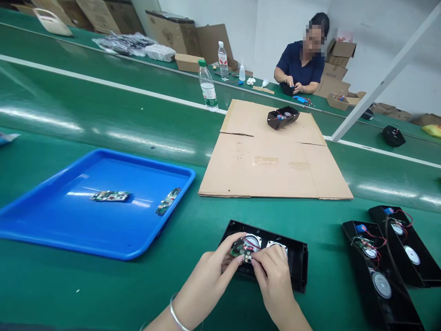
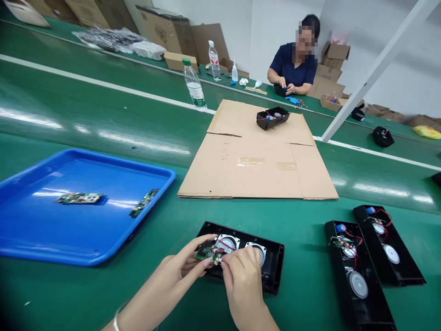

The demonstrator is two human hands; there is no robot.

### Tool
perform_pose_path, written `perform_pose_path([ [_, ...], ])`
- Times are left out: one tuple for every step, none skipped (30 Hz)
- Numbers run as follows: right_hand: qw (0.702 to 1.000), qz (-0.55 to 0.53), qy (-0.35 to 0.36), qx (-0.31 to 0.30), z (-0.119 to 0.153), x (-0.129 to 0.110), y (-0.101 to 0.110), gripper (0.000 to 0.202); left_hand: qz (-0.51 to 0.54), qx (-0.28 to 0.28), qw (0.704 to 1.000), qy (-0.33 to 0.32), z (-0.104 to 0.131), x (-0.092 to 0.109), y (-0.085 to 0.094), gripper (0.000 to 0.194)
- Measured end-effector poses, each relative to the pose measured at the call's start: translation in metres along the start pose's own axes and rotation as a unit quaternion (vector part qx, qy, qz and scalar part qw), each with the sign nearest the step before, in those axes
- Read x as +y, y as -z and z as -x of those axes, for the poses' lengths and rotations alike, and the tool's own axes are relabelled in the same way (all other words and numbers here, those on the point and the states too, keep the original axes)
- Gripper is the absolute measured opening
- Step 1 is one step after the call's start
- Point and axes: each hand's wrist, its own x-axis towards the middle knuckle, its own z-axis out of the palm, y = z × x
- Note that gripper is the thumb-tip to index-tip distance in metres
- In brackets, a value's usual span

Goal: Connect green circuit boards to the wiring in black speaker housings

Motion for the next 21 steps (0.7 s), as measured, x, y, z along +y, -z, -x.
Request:
perform_pose_path([
  [1.0,0.013,0.015,0.006,0.0,0.0,-0.001,0.018,-0.008,-0.001,1.0,-0.004,0.0,0.0,0.0,0.036],
  [0.999,0.028,0.029,0.013,0.0,-0.001,-0.002,0.018,-0.014,-0.002,1.0,-0.012,0.001,0.001,0.0,0.036],
  [0.998,0.044,0.042,0.018,0.0,-0.002,-0.002,0.018,-0.019,-0.003,1.0,-0.023,0.001,0.002,-0.001,0.036],
  [0.996,0.063,0.055,0.023,0.0,-0.003,-0.003,0.017,-0.026,-0.002,0.999,-0.037,0.001,0.002,-0.002,0.035],
  [0.994,0.082,0.067,0.029,-0.001,-0.004,-0.004,0.017,-0.038,0.004,0.998,-0.053,0.001,0.003,-0.003,0.034],
  [0.991,0.101,0.078,0.035,-0.001,-0.006,-0.004,0.017,-0.057,0.012,0.996,-0.07,0.001,0.003,-0.005,0.033],
  [0.988,0.118,0.087,0.041,-0.001,-0.007,-0.005,0.017,-0.08,0.022,0.993,-0.086,0.001,0.002,-0.006,0.032],
  [0.987,0.128,0.091,0.046,0.0,-0.007,-0.006,0.018,-0.104,0.031,0.989,-0.101,0.001,0.002,-0.007,0.031],
  [0.987,0.127,0.088,0.046,0.0,-0.007,-0.007,0.018,-0.122,0.038,0.985,-0.117,0.001,0.001,-0.008,0.031],
  [0.99,0.113,0.075,0.039,0.001,-0.006,-0.007,0.019,-0.131,0.04,0.981,-0.135,0.001,-0.001,-0.008,0.032],
  [0.995,0.087,0.05,0.026,0.002,-0.004,-0.007,0.018,-0.132,0.036,0.979,-0.154,0.001,-0.002,-0.007,0.033],
  [0.998,0.052,0.013,0.009,0.003,-0.002,-0.006,0.016,-0.127,0.026,0.976,-0.174,0.001,-0.003,-0.006,0.034],
  [0.999,0.017,-0.028,-0.01,0.004,0.0,-0.006,0.011,-0.122,0.016,0.974,-0.192,0.001,-0.004,-0.003,0.035],
  [0.997,-0.012,-0.064,-0.032,0.004,0.002,-0.004,0.008,-0.117,0.007,0.971,-0.207,0.001,-0.005,-0.001,0.036],
  [0.994,-0.03,-0.088,-0.054,0.004,0.004,-0.003,0.013,-0.116,-0.002,0.969,-0.219,0.001,-0.006,0.002,0.035],
  [0.992,-0.037,-0.097,-0.073,0.004,0.005,-0.002,0.018,-0.116,-0.01,0.967,-0.228,0.0,-0.006,0.005,0.034],
  [0.991,-0.036,-0.092,-0.09,0.003,0.005,0.0,0.02,-0.117,-0.014,0.965,-0.234,0.0,-0.006,0.007,0.033],
  [0.991,-0.027,-0.077,-0.102,0.002,0.005,0.001,0.017,-0.116,-0.015,0.964,-0.238,0.0,-0.007,0.008,0.032],
  [0.992,-0.016,-0.061,-0.106,0.0,0.004,0.001,0.013,-0.115,-0.014,0.964,-0.239,0.0,-0.007,0.009,0.031],
  [0.993,-0.003,-0.046,-0.105,-0.001,0.003,0.002,0.012,-0.112,-0.011,0.964,-0.239,-0.001,-0.007,0.009,0.031],
  [0.995,0.008,-0.034,-0.098,-0.002,0.002,0.002,0.014,-0.109,-0.005,0.965,-0.239,-0.001,-0.007,0.009,0.03],
])
